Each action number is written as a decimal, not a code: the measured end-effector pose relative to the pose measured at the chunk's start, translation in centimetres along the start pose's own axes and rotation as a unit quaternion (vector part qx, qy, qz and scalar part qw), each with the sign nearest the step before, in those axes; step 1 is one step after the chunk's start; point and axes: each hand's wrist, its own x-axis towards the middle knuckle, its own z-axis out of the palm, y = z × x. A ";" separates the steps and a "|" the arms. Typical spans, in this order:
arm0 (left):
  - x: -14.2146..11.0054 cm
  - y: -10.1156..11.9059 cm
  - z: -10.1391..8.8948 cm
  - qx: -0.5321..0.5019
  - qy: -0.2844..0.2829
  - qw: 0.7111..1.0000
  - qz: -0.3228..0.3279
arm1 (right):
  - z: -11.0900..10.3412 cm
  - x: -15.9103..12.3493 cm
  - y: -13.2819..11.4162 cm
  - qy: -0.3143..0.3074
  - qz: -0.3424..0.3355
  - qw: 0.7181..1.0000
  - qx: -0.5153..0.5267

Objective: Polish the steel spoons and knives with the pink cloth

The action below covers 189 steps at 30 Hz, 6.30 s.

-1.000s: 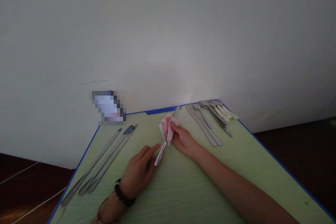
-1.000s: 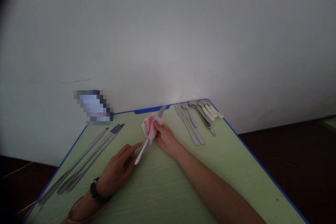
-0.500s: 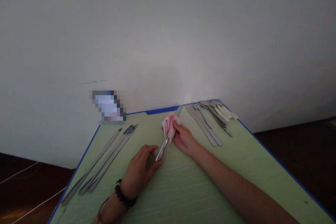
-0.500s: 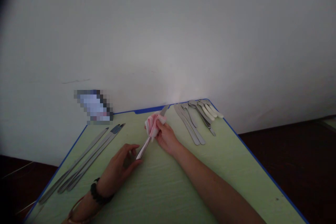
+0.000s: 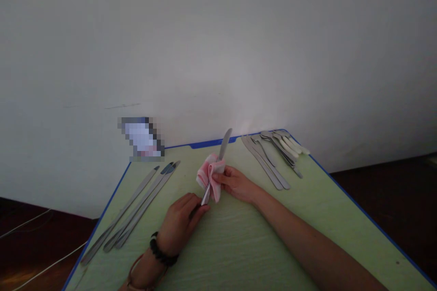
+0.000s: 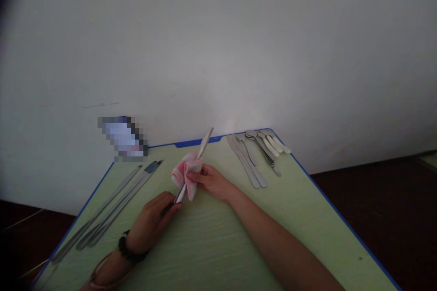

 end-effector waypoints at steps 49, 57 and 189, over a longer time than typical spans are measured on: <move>-0.1 -0.2 -0.7 -0.065 -0.033 0.997 -0.022 | 0.4 -0.4 0.6 -0.053 -0.013 0.959 -0.279; 0.0 -0.1 -0.5 -0.038 -0.011 0.999 -0.029 | 0.5 -0.4 0.8 -0.044 -0.026 0.955 -0.293; 3.6 0.4 0.8 -0.115 -0.091 0.985 -0.089 | -0.4 1.6 0.8 0.104 -0.131 0.983 0.077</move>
